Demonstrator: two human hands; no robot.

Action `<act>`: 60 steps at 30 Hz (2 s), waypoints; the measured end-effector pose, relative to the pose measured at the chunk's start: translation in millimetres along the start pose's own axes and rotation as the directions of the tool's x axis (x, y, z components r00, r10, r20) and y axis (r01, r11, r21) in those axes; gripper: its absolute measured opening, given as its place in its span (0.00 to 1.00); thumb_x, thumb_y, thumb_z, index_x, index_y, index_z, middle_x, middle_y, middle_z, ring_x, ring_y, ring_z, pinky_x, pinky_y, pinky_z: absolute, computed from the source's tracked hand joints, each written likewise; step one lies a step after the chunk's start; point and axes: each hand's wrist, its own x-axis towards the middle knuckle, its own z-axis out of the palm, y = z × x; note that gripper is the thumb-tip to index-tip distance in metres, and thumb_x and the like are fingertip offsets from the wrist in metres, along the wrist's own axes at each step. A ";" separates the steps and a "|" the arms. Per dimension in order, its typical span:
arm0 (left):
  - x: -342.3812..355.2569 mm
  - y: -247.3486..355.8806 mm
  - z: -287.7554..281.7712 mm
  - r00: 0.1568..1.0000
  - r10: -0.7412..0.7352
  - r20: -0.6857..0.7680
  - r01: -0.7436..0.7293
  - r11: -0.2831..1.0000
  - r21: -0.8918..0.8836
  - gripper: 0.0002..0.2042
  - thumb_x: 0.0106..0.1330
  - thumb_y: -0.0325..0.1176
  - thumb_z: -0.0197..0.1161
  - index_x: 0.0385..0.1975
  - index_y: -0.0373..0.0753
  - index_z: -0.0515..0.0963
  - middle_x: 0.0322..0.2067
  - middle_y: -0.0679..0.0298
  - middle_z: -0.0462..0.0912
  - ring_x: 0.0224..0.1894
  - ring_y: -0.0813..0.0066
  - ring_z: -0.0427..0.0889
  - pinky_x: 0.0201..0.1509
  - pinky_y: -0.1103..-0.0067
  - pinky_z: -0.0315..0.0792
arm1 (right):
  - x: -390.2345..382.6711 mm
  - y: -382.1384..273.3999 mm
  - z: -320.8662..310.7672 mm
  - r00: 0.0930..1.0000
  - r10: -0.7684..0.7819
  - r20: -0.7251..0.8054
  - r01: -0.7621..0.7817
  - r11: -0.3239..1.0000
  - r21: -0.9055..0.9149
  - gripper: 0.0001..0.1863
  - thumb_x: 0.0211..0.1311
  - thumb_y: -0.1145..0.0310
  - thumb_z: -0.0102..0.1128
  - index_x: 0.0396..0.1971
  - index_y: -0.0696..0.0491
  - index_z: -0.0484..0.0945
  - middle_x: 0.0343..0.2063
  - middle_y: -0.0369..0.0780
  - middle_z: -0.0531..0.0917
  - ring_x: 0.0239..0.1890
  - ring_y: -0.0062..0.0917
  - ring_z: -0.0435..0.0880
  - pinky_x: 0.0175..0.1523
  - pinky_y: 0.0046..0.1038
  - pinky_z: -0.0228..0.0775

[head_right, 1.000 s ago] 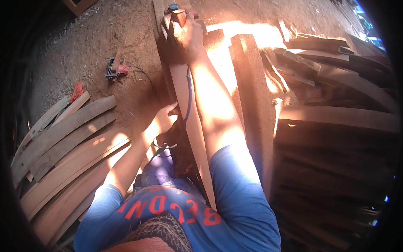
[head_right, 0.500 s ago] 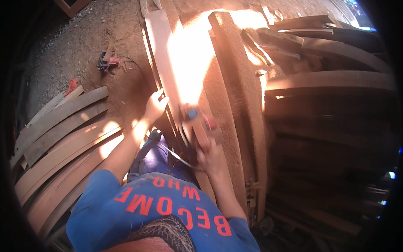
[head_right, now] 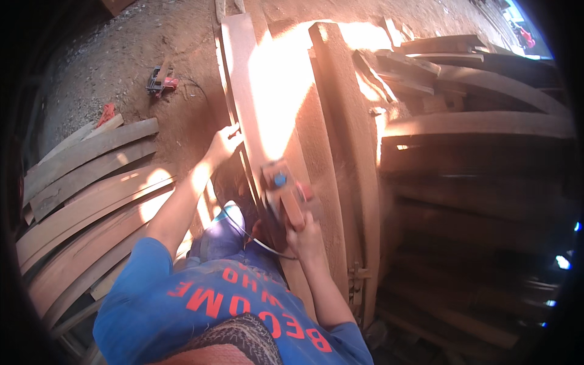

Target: The person uses a circular saw to cut a long wooden plank into smaller pieces. After cutting, they pick up a hand planer and smooth the surface of the wood pieces.

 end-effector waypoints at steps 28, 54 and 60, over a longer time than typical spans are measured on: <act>-147.6 -96.4 -88.4 0.928 -0.252 -0.273 0.312 0.927 0.206 0.19 0.63 0.24 0.58 0.55 0.32 0.80 0.54 0.49 0.79 0.59 0.53 0.77 0.68 0.67 0.70 | 356.5 -141.5 144.0 0.967 -0.206 -0.150 0.206 0.978 -0.018 0.31 0.60 0.59 0.67 0.58 0.62 0.71 0.44 0.62 0.83 0.48 0.57 0.85 0.57 0.47 0.78; -327.2 -141.3 -44.9 0.781 -0.547 -0.301 0.606 0.781 0.154 0.24 0.62 0.27 0.58 0.60 0.29 0.76 0.63 0.42 0.72 0.70 0.50 0.68 0.76 0.67 0.61 | -34.3 -1.6 7.4 0.982 0.188 -0.016 -0.183 0.972 0.145 0.06 0.61 0.75 0.65 0.36 0.61 0.83 0.27 0.38 0.85 0.34 0.18 0.84 0.40 0.28 0.76; -279.3 -135.0 -75.8 0.657 -0.730 -0.191 0.713 0.683 -0.158 0.26 0.65 0.27 0.58 0.65 0.27 0.72 0.61 0.43 0.78 0.56 0.57 0.81 0.62 0.70 0.74 | 166.9 -55.6 47.4 0.991 0.082 0.109 -0.095 0.988 0.121 0.20 0.52 0.78 0.61 0.48 0.61 0.83 0.25 0.35 0.82 0.29 0.19 0.80 0.35 0.26 0.73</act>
